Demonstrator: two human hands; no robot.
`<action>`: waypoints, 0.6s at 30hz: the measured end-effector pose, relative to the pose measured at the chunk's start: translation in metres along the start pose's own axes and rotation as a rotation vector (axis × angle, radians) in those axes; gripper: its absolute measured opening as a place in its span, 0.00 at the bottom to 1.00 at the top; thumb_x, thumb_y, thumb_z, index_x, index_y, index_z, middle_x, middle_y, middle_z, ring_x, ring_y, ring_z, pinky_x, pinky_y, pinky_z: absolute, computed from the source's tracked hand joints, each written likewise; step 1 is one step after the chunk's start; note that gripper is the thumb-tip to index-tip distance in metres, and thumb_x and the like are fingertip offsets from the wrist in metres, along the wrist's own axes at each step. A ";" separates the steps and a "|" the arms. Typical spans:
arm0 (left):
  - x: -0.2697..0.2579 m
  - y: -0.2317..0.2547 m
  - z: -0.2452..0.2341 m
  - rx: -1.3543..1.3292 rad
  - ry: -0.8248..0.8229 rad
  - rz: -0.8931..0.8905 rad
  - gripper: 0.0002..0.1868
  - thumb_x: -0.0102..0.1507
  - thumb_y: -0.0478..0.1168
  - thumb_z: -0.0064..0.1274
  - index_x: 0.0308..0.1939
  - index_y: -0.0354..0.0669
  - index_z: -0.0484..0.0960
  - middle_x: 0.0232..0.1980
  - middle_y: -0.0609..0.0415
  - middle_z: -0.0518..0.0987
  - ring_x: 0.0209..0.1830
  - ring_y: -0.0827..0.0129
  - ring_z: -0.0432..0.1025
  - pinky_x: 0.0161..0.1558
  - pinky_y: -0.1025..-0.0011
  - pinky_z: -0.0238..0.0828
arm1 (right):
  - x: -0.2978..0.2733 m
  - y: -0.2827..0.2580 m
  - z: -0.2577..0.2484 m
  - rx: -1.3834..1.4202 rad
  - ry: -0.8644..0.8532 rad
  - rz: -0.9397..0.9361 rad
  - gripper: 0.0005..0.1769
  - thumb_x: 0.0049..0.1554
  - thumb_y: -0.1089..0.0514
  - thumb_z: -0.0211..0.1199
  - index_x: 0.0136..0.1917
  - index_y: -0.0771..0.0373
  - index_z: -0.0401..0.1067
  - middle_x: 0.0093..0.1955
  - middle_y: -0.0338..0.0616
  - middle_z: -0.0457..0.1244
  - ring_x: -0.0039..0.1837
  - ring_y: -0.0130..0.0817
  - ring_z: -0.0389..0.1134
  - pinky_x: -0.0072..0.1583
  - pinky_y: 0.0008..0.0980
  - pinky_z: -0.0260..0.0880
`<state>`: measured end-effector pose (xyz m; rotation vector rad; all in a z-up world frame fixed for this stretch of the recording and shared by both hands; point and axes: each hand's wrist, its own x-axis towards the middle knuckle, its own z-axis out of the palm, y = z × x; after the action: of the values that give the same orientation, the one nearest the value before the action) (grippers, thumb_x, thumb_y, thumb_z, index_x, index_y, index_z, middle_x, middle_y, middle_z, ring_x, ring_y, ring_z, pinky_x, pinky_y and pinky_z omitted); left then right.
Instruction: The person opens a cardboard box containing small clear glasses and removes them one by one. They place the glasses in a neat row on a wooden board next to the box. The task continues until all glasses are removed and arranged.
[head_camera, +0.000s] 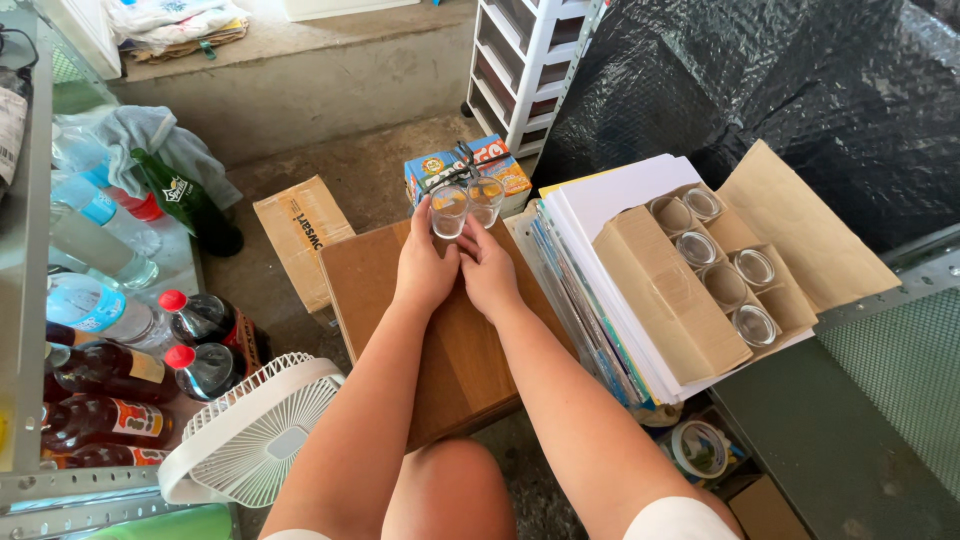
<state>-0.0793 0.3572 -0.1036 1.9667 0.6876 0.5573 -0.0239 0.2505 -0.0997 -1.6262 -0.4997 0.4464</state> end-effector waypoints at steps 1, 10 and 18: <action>-0.001 0.000 0.000 0.000 -0.001 0.002 0.45 0.61 0.36 0.54 0.80 0.57 0.51 0.77 0.48 0.68 0.70 0.49 0.70 0.71 0.57 0.69 | -0.001 0.000 0.000 0.000 0.002 -0.001 0.40 0.62 0.76 0.50 0.83 0.55 0.52 0.80 0.57 0.55 0.77 0.41 0.61 0.75 0.36 0.66; -0.013 0.008 -0.009 -0.069 0.108 0.018 0.46 0.60 0.35 0.57 0.81 0.53 0.54 0.77 0.44 0.67 0.74 0.48 0.65 0.74 0.57 0.65 | -0.005 0.011 -0.002 0.076 0.062 -0.007 0.31 0.62 0.75 0.53 0.78 0.65 0.61 0.77 0.64 0.56 0.76 0.50 0.62 0.73 0.40 0.67; -0.065 0.035 0.010 -0.241 0.361 0.238 0.32 0.60 0.28 0.60 0.68 0.37 0.69 0.63 0.44 0.73 0.68 0.51 0.70 0.63 0.61 0.75 | -0.052 -0.013 -0.017 0.134 0.062 -0.058 0.21 0.63 0.70 0.58 0.68 0.60 0.74 0.62 0.48 0.69 0.64 0.32 0.71 0.61 0.29 0.77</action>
<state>-0.1125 0.2938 -0.0838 1.7463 0.5741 1.1083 -0.0582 0.2091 -0.0846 -1.4885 -0.4591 0.3772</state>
